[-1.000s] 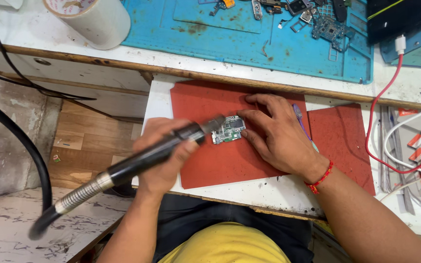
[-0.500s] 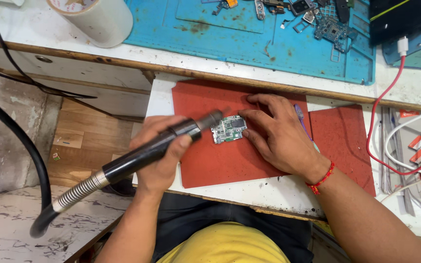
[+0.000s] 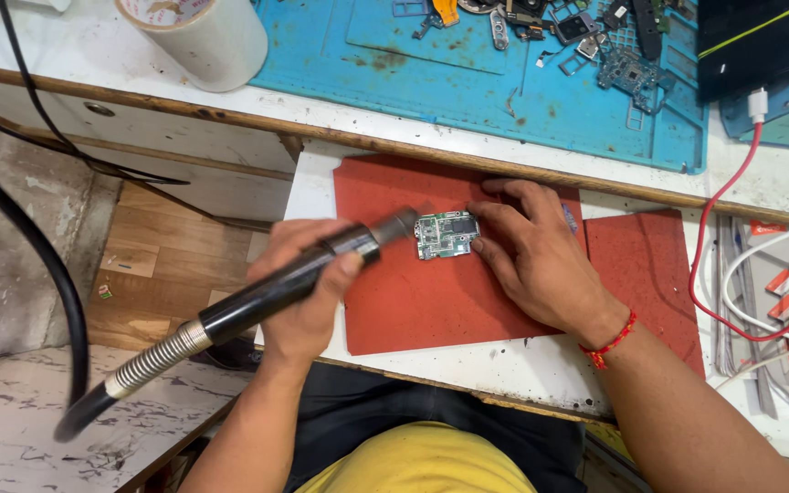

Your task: The person uses a hot air gun to heat a small circuit board placed on a red mat. They then use a small metal tool to scrape and manipulate components on the board's surface. The person continues to apply heat and scrape the board repeatedly.

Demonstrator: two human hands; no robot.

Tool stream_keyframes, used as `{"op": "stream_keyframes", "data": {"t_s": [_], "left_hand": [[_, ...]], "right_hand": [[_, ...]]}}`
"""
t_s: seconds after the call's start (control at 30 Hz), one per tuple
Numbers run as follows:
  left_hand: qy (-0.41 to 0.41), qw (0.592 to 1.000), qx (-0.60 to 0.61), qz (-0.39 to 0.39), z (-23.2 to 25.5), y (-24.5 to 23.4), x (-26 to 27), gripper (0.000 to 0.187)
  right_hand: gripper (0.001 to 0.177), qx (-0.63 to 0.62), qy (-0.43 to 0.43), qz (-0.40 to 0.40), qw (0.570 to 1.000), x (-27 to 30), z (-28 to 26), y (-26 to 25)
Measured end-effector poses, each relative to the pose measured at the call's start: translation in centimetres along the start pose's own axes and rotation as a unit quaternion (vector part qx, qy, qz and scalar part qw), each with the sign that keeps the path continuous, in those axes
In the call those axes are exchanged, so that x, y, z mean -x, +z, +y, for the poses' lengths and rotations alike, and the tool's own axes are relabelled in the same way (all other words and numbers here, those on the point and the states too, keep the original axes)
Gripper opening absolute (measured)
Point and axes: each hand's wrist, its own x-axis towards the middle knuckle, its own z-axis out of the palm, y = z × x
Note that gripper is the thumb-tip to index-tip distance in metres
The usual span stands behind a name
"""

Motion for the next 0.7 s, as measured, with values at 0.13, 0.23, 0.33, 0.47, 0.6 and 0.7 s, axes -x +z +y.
{"op": "stream_keyframes", "data": {"t_s": [0.13, 0.23, 0.33, 0.47, 0.6, 0.7], "left_hand": [[0.089, 0.993, -0.059, -0.044, 0.0, 0.1, 0.1, 0.036], [0.048, 0.997, -0.066, 0.0, -0.4, 0.1, 0.3, 0.034], [0.086, 0.994, -0.042, -0.048, -0.6, -0.2, 0.4, 0.034], [0.046, 0.997, -0.066, 0.003, -0.8, -0.1, 0.6, 0.033], [0.166, 0.981, -0.033, -0.09, -1.1, 0.2, 0.3, 0.034], [0.0, 0.998, -0.016, 0.058, -0.8, 0.2, 0.7, 0.04]], "right_hand": [[0.038, -0.001, 0.001, -0.001, 1.0, -0.1, -0.1, 0.1], [0.038, -0.003, 0.007, 0.0, 1.0, 0.0, 0.0, 0.0], [0.038, -0.007, 0.011, 0.006, 1.0, -0.1, 0.1, 0.1], [0.037, -0.005, 0.007, 0.005, 1.0, -0.1, 0.0, 0.1], [0.037, -0.006, 0.007, 0.005, 1.0, -0.1, 0.0, 0.1], [0.038, 0.003, 0.001, 0.006, 1.0, -0.1, 0.0, 0.1]]}}
